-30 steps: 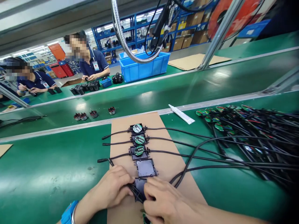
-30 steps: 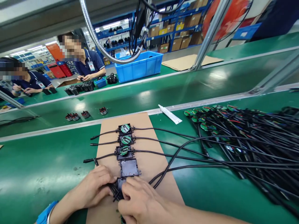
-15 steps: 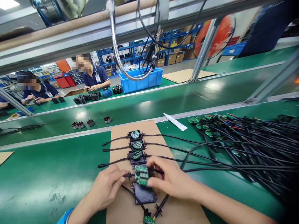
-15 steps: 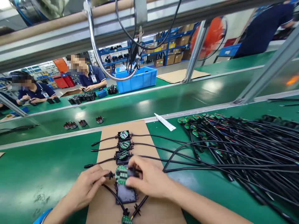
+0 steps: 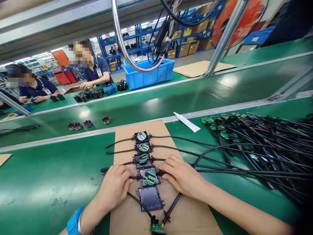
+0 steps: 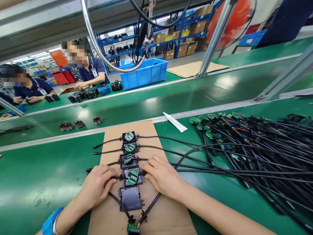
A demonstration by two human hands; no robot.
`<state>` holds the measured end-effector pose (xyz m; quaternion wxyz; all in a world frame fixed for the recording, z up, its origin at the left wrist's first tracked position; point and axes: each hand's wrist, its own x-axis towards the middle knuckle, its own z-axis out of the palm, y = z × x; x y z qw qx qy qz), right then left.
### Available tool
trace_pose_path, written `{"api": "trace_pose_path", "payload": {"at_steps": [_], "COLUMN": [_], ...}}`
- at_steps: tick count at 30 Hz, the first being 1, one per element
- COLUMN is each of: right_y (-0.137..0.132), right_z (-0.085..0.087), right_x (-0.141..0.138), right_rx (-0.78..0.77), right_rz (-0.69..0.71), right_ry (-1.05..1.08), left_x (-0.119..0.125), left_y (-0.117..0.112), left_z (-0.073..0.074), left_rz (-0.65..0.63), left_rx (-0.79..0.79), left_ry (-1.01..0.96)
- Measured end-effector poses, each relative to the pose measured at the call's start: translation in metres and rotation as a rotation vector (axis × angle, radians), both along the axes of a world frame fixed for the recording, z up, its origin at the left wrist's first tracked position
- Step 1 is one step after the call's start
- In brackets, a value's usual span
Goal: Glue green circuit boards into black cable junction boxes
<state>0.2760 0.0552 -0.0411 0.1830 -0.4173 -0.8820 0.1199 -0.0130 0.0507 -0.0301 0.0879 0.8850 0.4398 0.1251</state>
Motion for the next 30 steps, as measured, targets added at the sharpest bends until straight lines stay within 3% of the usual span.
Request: {"api": "trace_pose_path", "payload": {"at_steps": [5,8,11,14,18,22,26,30], "right_y": [-0.024,-0.035,-0.04,-0.04,-0.039,-0.04,-0.045,-0.049], "right_z": [0.013,0.011,0.009,0.006,-0.006,-0.015,-0.012,-0.007], "right_x": [0.01,0.013,0.017,0.019,0.017,0.014,0.012,0.014], "right_rx": [-0.095,-0.104,-0.07,-0.03,0.065,0.091,0.11,0.096], "right_rz": [0.235,0.315,0.272,0.197,0.134,0.167,0.176,0.158], "right_ry": [-0.001,-0.039,0.04,0.073,-0.018,0.007,0.149,0.23], "left_x": [-0.007,-0.011,-0.023,-0.037,-0.046,-0.042,-0.041,-0.045], "left_y": [-0.016,-0.025,-0.037,-0.05,-0.063,-0.066,-0.063,-0.061], "left_z": [0.006,0.007,0.016,0.024,0.011,-0.004,0.001,0.006], "left_rz": [-0.267,-0.321,-0.229,-0.079,0.01,0.093,0.152,0.175], "left_rx": [-0.134,-0.052,0.054,0.067,-0.033,-0.055,0.001,0.053], "left_ry": [-0.071,-0.124,-0.235,-0.225,-0.123,-0.126,-0.237,-0.212]}}
